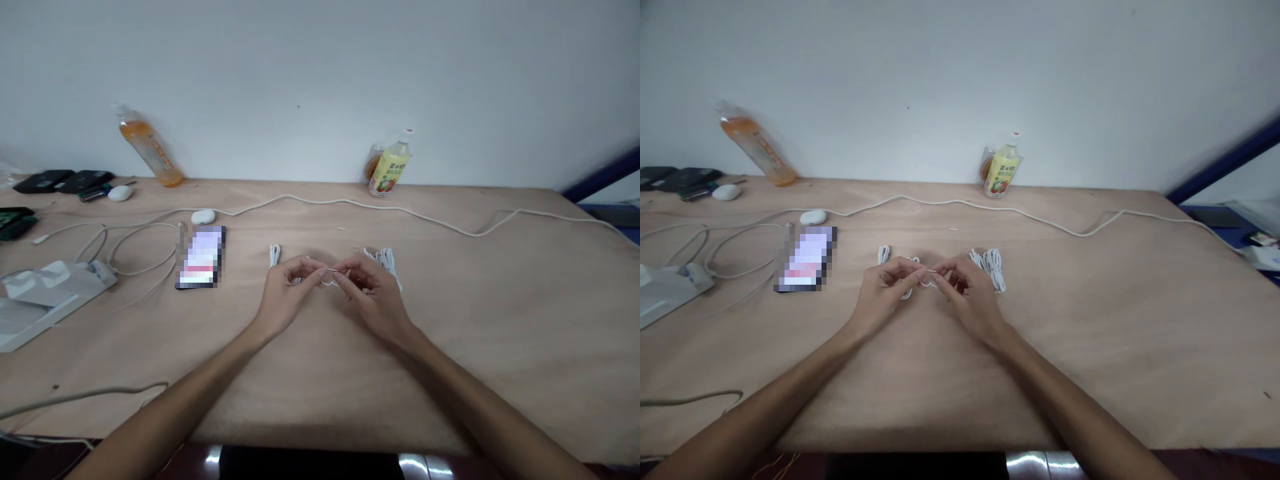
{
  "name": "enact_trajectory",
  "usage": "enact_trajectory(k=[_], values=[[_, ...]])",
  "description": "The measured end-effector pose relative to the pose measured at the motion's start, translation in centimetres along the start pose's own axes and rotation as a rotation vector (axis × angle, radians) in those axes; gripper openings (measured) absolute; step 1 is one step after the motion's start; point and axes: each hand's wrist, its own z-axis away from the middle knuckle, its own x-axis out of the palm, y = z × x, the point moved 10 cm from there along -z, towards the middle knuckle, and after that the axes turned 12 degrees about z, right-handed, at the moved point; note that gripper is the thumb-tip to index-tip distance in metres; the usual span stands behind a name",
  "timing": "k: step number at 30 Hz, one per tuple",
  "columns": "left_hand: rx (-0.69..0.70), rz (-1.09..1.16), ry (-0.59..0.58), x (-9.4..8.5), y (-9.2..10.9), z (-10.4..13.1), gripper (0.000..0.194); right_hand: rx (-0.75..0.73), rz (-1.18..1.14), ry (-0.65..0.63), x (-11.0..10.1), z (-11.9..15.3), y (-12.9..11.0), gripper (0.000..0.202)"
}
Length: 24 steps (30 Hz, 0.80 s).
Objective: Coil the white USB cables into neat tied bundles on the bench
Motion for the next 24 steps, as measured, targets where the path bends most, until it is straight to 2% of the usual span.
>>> enact_trajectory(k=[10, 19, 24], values=[[-0.157, 0.123, -0.058, 0.1, -1.6, -0.4, 0.027, 0.036, -0.168, -0.016, -0.1, -0.6, 0.3, 0.032], [-0.183, 0.138, -0.099, 0.6, -1.6, -0.3, 0.022, -0.058, -0.06, 0.046, -0.7, 0.0, -0.5, 0.02], [-0.2, 0.153, -0.124, 1.0, -1.7, -0.2, 0.02, -0.084, -0.037, 0.055, -0.9, 0.0, -0.8, 0.02]])
